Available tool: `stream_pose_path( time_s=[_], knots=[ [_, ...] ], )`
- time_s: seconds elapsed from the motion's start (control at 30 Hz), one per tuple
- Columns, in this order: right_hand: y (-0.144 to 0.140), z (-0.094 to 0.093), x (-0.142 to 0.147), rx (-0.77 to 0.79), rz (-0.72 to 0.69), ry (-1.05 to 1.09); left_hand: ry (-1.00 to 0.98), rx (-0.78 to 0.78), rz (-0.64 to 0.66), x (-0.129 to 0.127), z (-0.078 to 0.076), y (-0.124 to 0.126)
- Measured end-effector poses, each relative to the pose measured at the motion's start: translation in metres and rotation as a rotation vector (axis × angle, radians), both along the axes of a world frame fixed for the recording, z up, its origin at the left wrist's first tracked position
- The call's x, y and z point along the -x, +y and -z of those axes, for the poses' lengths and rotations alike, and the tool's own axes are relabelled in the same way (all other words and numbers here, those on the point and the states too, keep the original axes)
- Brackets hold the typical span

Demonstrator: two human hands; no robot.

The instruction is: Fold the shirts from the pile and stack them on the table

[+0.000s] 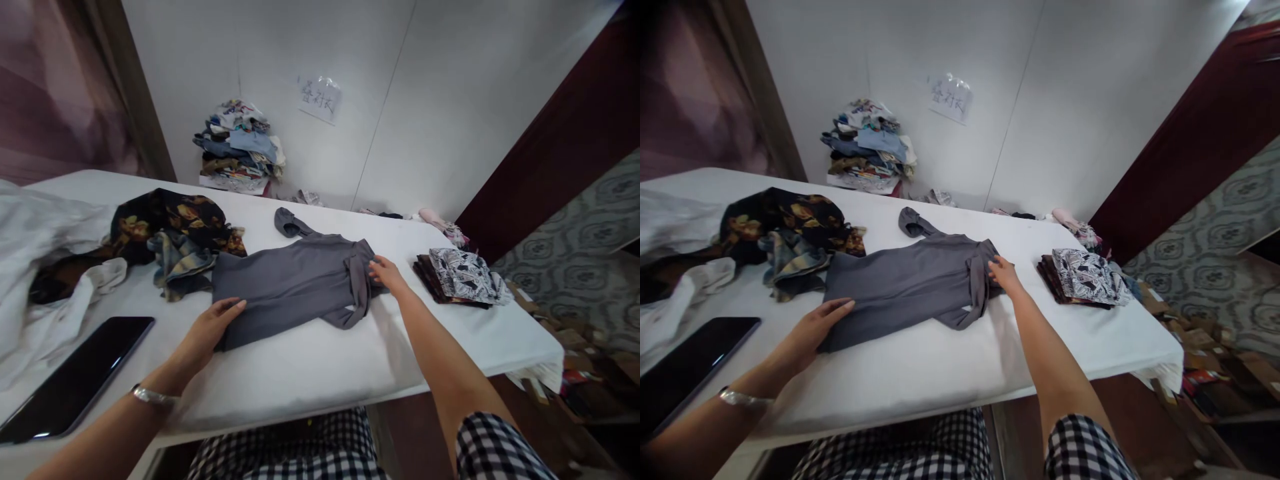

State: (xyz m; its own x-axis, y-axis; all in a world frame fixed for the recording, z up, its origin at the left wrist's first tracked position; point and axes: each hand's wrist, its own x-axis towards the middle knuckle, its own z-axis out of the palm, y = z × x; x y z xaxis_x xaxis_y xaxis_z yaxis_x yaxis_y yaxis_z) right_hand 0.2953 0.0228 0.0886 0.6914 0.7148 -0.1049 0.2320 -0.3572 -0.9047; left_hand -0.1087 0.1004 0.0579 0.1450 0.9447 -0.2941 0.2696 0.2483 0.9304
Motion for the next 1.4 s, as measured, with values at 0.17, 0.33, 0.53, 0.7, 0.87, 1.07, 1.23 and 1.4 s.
stream_pose_path(
  time_s=[0.17, 0.33, 0.53, 0.7, 0.87, 1.07, 1.23, 1.4],
  knots=[
    [-0.051, 0.034, 0.020, 0.151, -0.109, -0.359, 0.134, -0.156, 0.064, 0.003, 0.016, -0.005],
    [-0.074, 0.053, 0.038, 0.190, -0.243, -0.312, 0.193, -0.227, 0.039, 0.002, 0.027, -0.003],
    [-0.038, -0.002, 0.033, -0.235, -0.273, 0.269, 0.161, -0.296, 0.016, 0.004, 0.032, 0.001],
    [0.017, -0.042, 0.015, -0.463, -0.106, 0.361, 0.167, -0.254, 0.000, 0.002, 0.027, -0.002],
    [0.021, -0.010, -0.015, -0.076, -0.028, -0.151, 0.174, -0.254, -0.004, 0.002, 0.028, -0.001],
    [-0.025, 0.040, -0.037, 0.135, -0.078, -0.385, 0.129, -0.314, -0.013, 0.004, 0.037, 0.004],
    [-0.042, 0.052, -0.051, 0.166, -0.113, -0.540, 0.141, -0.305, 0.016, 0.003, 0.039, 0.002],
    [-0.044, 0.046, -0.070, 0.168, 0.012, -0.576, 0.235, -0.393, -0.025, 0.005, 0.036, -0.002]
  ],
)
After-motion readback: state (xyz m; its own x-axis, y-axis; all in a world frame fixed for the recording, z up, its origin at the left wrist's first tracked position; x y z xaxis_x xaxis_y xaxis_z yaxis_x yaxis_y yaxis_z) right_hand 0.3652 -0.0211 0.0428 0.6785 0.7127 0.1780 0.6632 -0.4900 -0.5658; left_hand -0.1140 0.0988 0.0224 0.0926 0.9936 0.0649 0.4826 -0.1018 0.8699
